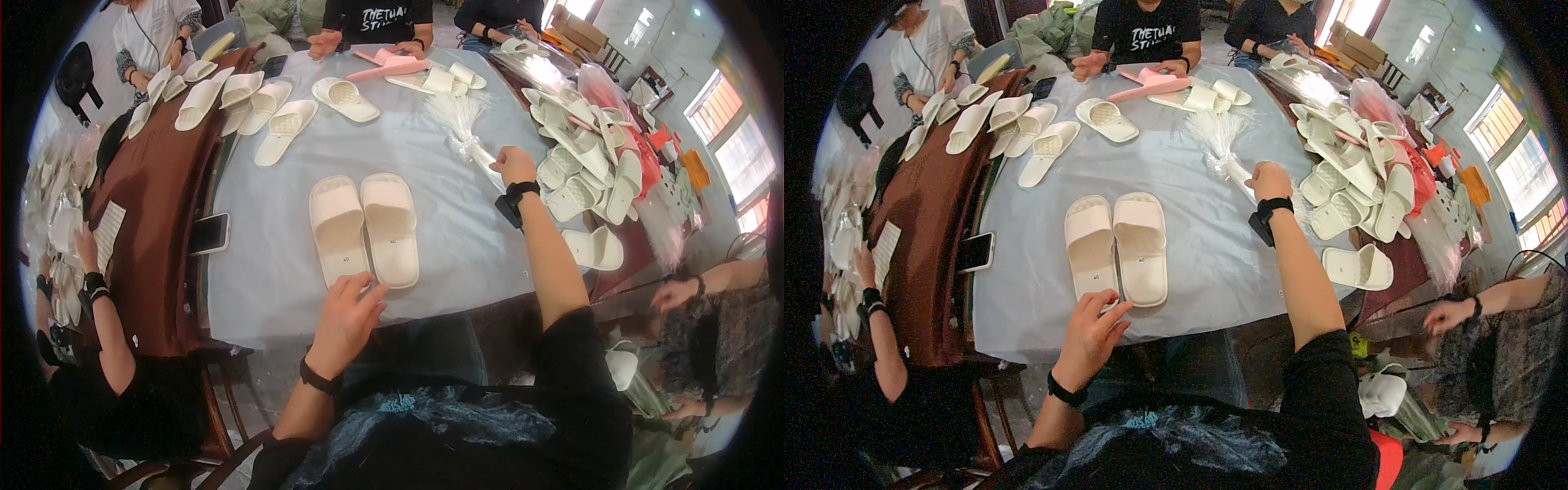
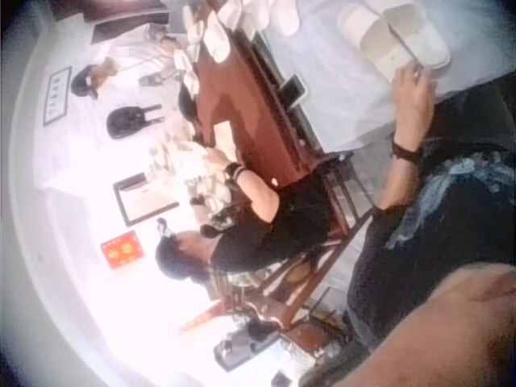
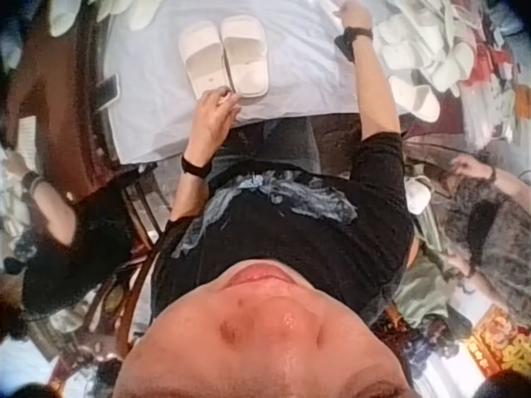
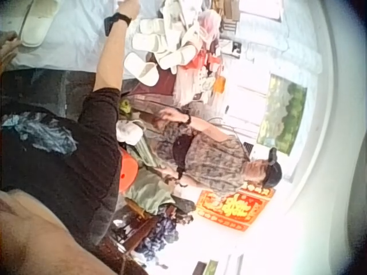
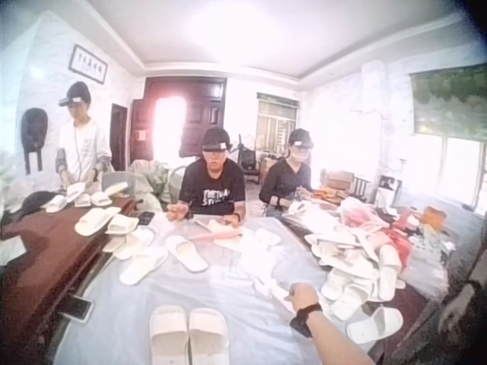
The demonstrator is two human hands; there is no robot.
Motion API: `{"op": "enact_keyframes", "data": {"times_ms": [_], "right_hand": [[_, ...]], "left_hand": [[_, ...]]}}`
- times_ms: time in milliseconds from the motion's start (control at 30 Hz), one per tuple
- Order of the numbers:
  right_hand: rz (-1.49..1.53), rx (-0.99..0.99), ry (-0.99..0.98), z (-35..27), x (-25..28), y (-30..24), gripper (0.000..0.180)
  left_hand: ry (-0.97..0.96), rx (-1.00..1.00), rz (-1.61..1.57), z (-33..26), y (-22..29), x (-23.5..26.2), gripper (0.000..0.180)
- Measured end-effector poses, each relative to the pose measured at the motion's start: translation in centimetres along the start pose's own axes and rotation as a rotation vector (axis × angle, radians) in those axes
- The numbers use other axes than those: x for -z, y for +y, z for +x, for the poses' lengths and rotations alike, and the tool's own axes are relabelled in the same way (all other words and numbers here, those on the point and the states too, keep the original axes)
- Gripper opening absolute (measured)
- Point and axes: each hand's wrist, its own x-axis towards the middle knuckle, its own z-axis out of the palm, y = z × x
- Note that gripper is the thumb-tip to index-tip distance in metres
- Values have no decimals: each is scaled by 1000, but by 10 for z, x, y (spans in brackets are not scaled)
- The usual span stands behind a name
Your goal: Manually assembling and organizing pairs of hotel slippers at a factory workbench.
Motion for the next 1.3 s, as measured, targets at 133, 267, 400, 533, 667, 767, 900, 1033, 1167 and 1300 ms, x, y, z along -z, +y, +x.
{"op": "enact_keyframes", "data": {"times_ms": [133,267,400,533,667,767,900,1033,1167,1300], "right_hand": [[127,-111,72,9,10,25,14],[365,-183,177,-13,51,25,13],[536,-66,398,-55,86,29,12],[834,55,452,-101,101,19,12],[935,95,429,-139,85,21,7],[911,52,375,-164,66,17,5],[611,260,260,-186,43,0,10],[536,410,164,-196,30,-3,12],[557,398,152,-201,28,-5,12],[578,393,147,-198,26,2,14]], "left_hand": [[-32,-11,-25,5,3,-2,38],[-24,-8,-25,2,2,0,37],[-24,1,-67,4,4,1,38],[-35,-16,-136,11,12,-4,37],[-76,-43,-166,20,18,-12,36],[-72,-69,-220,30,22,-19,36],[-46,-60,-267,44,28,-30,36],[-23,125,-368,63,37,-43,38],[-39,120,-203,67,32,-54,32],[-79,116,-104,57,23,-63,18]]}}
